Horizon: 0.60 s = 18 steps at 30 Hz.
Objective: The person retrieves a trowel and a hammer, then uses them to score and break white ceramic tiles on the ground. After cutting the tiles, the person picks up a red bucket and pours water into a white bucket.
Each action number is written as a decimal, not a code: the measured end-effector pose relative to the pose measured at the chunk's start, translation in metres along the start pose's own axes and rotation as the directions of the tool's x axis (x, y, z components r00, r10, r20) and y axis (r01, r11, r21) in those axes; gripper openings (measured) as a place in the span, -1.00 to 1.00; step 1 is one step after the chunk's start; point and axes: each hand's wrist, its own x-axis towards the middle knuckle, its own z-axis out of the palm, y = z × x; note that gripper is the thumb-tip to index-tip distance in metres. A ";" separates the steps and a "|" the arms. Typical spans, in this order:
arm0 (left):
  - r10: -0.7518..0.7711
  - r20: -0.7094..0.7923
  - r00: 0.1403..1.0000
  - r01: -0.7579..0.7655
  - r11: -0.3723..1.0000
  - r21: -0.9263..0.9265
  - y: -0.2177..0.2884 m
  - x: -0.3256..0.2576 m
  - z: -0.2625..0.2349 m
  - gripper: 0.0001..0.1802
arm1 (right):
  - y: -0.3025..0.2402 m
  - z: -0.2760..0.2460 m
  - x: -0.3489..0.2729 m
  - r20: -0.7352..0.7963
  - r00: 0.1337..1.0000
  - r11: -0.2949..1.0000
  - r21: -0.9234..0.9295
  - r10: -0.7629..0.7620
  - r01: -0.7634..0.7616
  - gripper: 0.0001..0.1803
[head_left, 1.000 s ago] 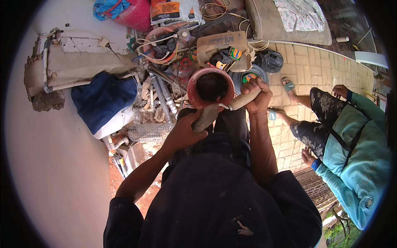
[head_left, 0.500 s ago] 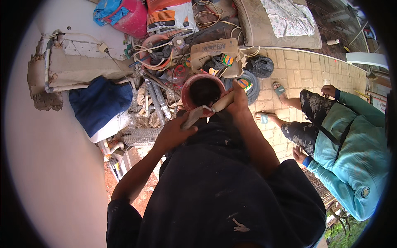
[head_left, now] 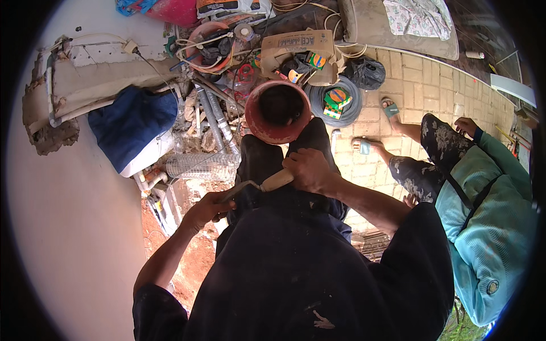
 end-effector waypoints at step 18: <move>0.382 -0.921 -0.079 -0.314 0.867 0.386 -0.075 0.033 0.041 -0.76 | 0.067 0.090 -0.010 0.140 0.985 0.844 0.510 0.105 -0.163 -0.49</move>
